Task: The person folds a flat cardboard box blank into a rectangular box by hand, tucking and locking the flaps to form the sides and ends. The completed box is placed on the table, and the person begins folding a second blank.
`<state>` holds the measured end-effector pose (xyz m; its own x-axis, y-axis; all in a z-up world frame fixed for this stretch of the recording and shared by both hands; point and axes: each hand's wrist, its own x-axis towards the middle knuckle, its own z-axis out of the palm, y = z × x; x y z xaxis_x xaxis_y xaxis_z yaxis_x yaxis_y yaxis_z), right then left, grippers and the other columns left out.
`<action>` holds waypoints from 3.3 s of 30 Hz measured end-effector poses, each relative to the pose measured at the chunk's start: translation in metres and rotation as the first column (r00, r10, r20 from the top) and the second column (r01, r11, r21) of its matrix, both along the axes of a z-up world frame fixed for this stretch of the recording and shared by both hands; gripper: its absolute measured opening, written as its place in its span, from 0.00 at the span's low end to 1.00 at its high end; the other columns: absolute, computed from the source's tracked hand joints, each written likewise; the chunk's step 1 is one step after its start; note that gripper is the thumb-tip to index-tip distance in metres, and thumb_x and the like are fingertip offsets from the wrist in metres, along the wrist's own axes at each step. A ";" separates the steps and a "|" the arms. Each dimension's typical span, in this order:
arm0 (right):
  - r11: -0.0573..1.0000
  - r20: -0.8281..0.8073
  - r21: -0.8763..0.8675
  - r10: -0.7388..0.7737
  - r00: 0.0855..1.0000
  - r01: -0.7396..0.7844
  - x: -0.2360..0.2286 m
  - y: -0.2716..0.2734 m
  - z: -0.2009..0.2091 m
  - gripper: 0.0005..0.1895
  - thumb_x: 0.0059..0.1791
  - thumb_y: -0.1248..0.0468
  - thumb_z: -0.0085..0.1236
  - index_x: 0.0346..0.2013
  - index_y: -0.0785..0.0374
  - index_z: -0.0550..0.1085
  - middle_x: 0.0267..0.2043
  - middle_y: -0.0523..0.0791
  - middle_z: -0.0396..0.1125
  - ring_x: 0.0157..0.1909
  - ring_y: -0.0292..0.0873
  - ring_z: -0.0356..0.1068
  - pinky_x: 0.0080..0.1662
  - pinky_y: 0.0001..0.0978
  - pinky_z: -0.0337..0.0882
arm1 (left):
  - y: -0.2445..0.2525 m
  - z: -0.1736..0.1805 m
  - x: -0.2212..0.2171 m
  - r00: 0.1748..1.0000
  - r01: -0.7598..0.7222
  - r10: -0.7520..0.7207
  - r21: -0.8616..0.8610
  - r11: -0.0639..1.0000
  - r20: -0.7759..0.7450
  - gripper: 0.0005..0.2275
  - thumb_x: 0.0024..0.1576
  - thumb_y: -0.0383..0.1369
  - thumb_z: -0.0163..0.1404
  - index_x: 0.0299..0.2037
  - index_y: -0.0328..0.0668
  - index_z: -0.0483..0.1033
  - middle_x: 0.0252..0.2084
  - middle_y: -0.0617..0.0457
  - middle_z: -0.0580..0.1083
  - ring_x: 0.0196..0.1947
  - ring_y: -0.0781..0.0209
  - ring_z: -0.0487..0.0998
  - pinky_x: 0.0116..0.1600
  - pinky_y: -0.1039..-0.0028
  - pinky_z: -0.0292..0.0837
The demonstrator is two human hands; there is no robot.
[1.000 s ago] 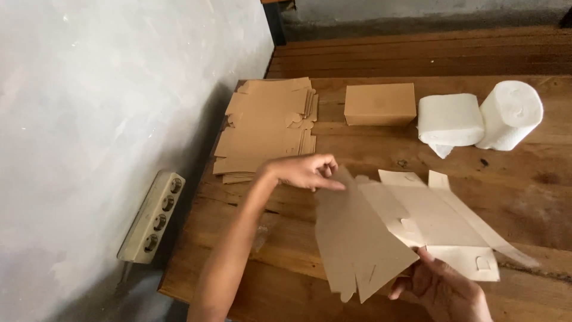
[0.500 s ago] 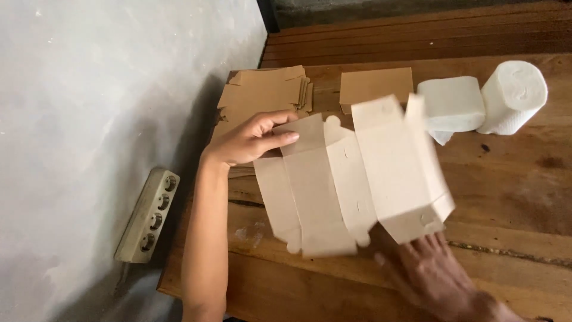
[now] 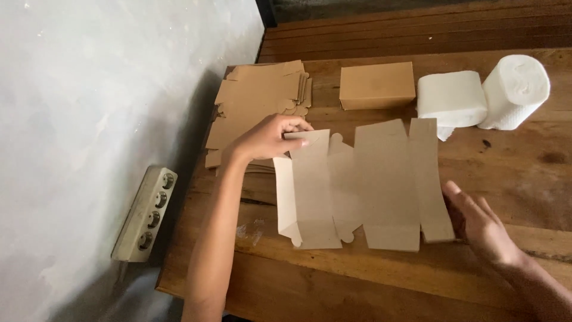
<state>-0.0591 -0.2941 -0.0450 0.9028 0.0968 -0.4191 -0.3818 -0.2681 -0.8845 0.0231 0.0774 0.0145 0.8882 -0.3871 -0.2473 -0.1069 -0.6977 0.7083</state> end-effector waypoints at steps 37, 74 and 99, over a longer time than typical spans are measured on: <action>0.820 0.693 -0.550 0.554 0.461 -0.158 0.006 -0.018 -0.021 0.19 0.48 0.61 0.58 0.55 0.55 0.77 0.52 0.43 0.76 0.50 0.46 0.74 0.50 0.41 0.72 | -0.142 -0.040 -0.079 0.933 0.359 -0.316 0.482 0.799 -0.172 0.65 0.36 0.56 0.69 0.77 0.51 0.31 0.79 0.42 0.23 0.76 0.26 0.21 0.66 0.21 0.38; 0.659 0.563 -0.715 0.740 0.368 -0.234 0.005 -0.011 -0.035 0.55 0.40 0.34 0.63 0.74 0.57 0.56 0.78 0.52 0.47 0.80 0.53 0.40 0.76 0.54 0.36 | -0.149 -0.023 -0.083 0.922 0.379 -0.290 0.451 0.808 -0.256 0.54 0.50 0.58 0.55 0.78 0.55 0.26 0.78 0.55 0.15 0.75 0.32 0.11 0.69 0.25 0.33; 0.744 0.614 -0.651 0.631 0.475 -0.147 0.010 -0.007 -0.039 0.42 0.43 0.46 0.65 0.68 0.60 0.65 0.73 0.49 0.58 0.78 0.52 0.50 0.76 0.54 0.45 | -0.152 -0.035 -0.090 0.925 0.372 -0.354 0.501 0.781 -0.135 0.53 0.48 0.60 0.57 0.77 0.51 0.35 0.81 0.53 0.28 0.75 0.23 0.23 0.63 0.21 0.45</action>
